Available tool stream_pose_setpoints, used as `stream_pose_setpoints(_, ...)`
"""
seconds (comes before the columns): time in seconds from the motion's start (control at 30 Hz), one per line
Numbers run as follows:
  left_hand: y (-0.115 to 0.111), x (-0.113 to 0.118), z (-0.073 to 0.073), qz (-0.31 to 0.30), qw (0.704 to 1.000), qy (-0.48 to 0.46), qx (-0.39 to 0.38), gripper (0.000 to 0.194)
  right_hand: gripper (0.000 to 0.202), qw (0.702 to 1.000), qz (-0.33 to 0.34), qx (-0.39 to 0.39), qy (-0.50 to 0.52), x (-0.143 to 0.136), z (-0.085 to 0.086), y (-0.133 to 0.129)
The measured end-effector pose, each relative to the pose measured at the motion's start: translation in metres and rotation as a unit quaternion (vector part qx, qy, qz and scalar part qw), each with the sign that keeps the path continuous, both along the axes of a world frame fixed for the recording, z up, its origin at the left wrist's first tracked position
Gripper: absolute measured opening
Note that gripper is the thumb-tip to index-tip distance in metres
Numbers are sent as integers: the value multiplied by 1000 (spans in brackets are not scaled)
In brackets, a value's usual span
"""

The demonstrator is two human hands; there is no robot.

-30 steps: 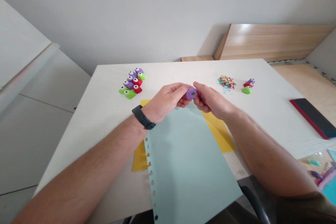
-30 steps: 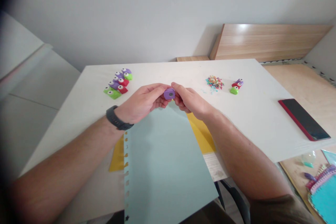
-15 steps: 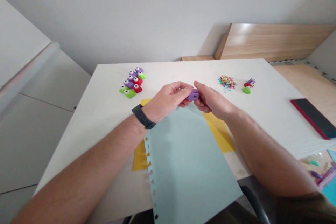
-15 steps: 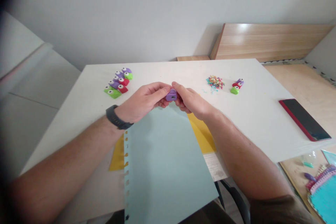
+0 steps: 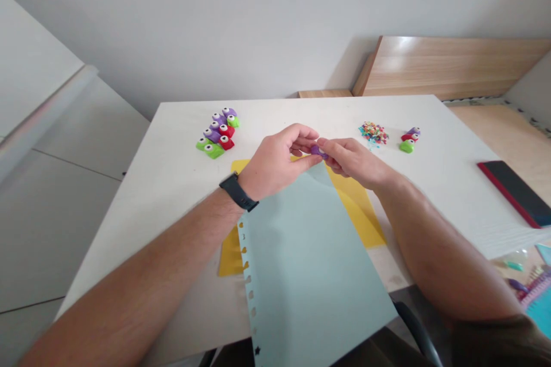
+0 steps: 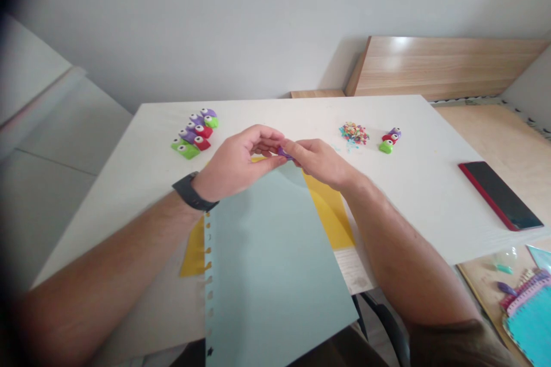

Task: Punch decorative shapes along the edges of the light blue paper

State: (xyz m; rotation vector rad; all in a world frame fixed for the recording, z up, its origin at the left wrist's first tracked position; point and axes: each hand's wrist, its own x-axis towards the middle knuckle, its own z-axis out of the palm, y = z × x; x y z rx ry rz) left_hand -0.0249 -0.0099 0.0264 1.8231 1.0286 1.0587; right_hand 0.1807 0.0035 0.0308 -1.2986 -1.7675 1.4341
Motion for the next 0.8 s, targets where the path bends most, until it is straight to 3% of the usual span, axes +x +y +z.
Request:
stream_pose_setpoints(0.33,1,3,-9,-11,999,-33,-14,36,60,997,-1,61,-51,1,-1,0)
stream_pose_setpoints(0.63,1,2,-6,-11,1000,14,-4,25,59,999,9,50,-12,-1,-3,1)
stream_pose_setpoints(0.8,1,2,-6,0,1000,22,12,25,58,995,14,88,-37,1,-5,1)
